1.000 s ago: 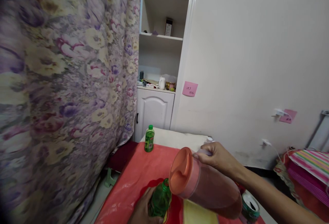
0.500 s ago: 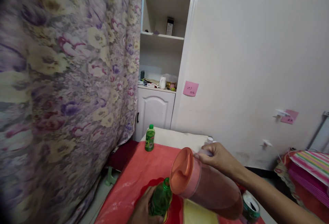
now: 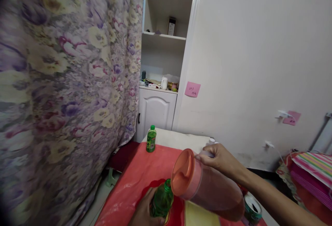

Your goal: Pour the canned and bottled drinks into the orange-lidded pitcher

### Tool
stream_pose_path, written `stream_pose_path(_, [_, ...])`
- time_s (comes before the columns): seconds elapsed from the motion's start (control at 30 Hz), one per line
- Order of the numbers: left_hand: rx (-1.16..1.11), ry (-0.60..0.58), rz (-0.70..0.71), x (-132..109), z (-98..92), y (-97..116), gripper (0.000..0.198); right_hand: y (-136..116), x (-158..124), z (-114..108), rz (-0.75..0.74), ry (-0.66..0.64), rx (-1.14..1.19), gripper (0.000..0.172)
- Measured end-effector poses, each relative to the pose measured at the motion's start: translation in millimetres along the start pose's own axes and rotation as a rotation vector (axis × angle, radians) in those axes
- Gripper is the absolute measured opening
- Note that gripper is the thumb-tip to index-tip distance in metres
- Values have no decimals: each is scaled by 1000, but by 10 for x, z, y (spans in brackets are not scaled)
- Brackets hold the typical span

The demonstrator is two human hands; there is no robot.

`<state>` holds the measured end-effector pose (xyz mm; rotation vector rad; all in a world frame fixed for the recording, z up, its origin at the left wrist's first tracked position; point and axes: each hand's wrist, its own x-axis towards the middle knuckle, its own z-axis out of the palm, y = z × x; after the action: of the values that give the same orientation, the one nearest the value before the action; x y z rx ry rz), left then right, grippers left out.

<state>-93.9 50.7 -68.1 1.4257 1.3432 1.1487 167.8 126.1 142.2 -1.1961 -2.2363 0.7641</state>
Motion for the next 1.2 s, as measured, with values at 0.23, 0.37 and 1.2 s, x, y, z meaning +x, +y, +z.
stream_pose_path(0.23, [-36,-7,55,6,-12,-35,80,16,18,6,-24,-2,7,50])
stream_pose_path(0.37, [-31,-4,62,3,-14,-30,77,0,20,4,-10,6,5,48])
stream_pose_path(1.2, [-56,5,49,15,6,-128,81,16,22,-19,-41,4,-23,52])
